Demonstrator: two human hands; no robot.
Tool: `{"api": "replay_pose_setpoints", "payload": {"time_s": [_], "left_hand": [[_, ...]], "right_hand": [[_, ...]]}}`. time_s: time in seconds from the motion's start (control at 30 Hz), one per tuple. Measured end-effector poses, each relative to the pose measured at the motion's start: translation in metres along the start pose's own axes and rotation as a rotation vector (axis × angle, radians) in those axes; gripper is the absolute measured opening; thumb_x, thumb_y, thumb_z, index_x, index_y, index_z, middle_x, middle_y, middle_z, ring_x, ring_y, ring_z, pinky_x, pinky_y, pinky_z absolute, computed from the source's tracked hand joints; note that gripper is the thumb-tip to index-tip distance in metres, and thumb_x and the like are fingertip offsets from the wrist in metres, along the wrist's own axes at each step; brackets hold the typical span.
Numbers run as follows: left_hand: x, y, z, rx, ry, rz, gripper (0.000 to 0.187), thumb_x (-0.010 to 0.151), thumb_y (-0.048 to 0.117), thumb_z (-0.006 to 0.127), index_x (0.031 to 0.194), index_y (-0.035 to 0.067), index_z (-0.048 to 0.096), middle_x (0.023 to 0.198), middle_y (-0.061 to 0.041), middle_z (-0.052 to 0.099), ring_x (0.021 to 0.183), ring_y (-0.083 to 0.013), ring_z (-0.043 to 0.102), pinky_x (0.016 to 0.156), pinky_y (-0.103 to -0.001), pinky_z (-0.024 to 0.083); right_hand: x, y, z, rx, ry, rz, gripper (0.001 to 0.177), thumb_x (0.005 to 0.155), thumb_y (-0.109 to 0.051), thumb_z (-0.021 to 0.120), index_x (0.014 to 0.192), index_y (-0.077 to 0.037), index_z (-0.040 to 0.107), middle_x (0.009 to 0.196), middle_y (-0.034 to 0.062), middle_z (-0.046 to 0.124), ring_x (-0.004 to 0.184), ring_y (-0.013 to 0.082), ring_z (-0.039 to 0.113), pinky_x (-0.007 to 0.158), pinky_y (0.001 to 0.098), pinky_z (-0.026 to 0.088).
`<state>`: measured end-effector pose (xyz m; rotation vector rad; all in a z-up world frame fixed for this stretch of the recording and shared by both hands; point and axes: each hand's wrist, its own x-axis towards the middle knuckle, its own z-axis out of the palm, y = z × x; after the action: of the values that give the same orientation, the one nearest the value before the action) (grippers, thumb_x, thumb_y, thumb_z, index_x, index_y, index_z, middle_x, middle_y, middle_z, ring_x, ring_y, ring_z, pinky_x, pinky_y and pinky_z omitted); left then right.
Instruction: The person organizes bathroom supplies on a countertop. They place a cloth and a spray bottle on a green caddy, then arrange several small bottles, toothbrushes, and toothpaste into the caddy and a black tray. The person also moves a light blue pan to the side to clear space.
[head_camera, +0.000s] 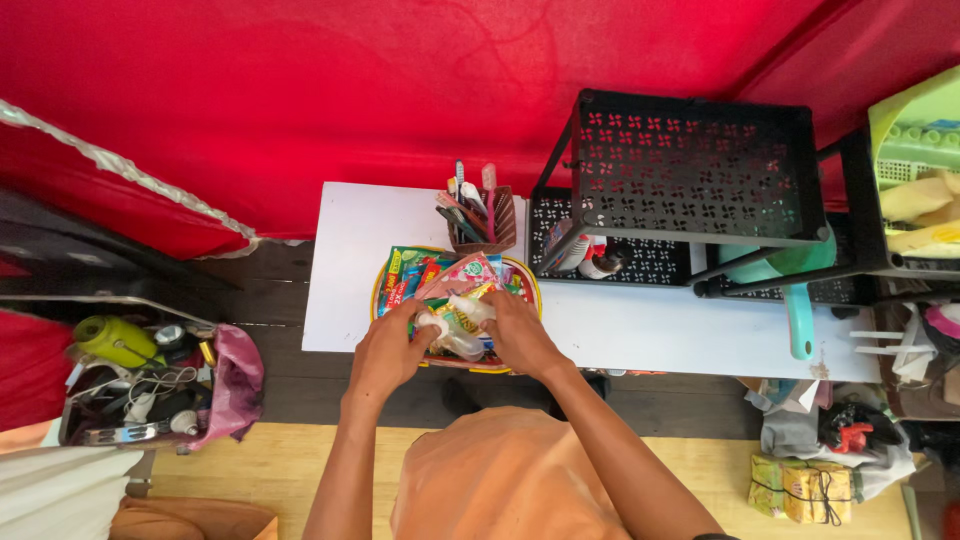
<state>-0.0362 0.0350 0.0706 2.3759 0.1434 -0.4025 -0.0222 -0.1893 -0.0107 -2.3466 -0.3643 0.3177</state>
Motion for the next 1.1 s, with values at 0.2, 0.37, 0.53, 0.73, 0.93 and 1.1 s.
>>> {"api": "replay_pose_setpoints", "payload": {"time_s": [0.2,0.37,0.53,0.73,0.93,1.1], "left_hand": [[0.007,0.034,0.0,-0.19,-0.025,0.033,0.036,0.092,0.03,0.069,0.12,0.008,0.062,0.103,-0.016,0.075,0.087,-0.035,0.073,0.078,-0.043,0.055],[0.018,0.064,0.016,-0.49,0.045,0.307,0.032,0.097,0.026,0.066,0.116,0.002,0.055,0.106,-0.013,0.074,0.1,-0.0236,0.076,0.079,-0.036,0.058],[0.025,0.105,0.035,-0.606,0.037,0.338,0.033,0.096,0.024,0.07,0.114,0.0,0.056,0.102,-0.01,0.073,0.09,-0.0164,0.075,0.074,-0.031,0.06],[0.02,0.167,0.057,-0.726,-0.027,0.377,0.035,0.096,0.028,0.07,0.114,0.001,0.056,0.1,-0.008,0.073,0.085,-0.0118,0.073,0.072,-0.028,0.061],[0.004,0.237,0.089,-0.658,-0.022,0.417,0.035,0.095,0.031,0.071,0.111,0.002,0.059,0.097,-0.006,0.075,0.082,-0.0112,0.073,0.07,-0.027,0.06],[-0.003,0.294,0.125,-0.641,-0.045,0.461,0.034,0.096,0.032,0.07,0.11,0.002,0.061,0.095,-0.005,0.074,0.082,-0.0095,0.071,0.071,-0.026,0.059]], "right_hand": [[-0.006,0.001,-0.019,0.376,0.211,0.036,0.032,0.097,-0.013,0.063,0.124,0.001,0.052,0.115,0.0188,0.07,0.109,0.033,0.069,0.087,0.0413,0.055],[-0.02,0.01,-0.055,0.454,0.352,0.123,0.039,0.098,-0.011,0.063,0.133,0.0,0.049,0.117,0.0126,0.07,0.102,0.0218,0.068,0.084,0.0353,0.055],[-0.046,0.021,-0.1,0.572,0.459,0.122,0.043,0.099,-0.009,0.061,0.14,-0.002,0.049,0.116,0.0069,0.068,0.097,0.014,0.063,0.086,0.0314,0.052],[-0.082,0.04,-0.154,0.771,0.51,0.067,0.039,0.103,-0.014,0.06,0.14,-0.001,0.052,0.123,0.0044,0.064,0.105,0.0126,0.058,0.096,0.0302,0.049],[-0.124,0.069,-0.207,0.898,0.526,0.038,0.042,0.103,-0.02,0.061,0.139,0.0,0.051,0.121,0.0045,0.063,0.112,0.0121,0.058,0.1,0.0302,0.047],[-0.156,0.101,-0.253,0.926,0.513,-0.007,0.039,0.104,-0.019,0.063,0.135,0.002,0.054,0.12,0.0064,0.064,0.112,0.0135,0.059,0.102,0.0314,0.047]]}}
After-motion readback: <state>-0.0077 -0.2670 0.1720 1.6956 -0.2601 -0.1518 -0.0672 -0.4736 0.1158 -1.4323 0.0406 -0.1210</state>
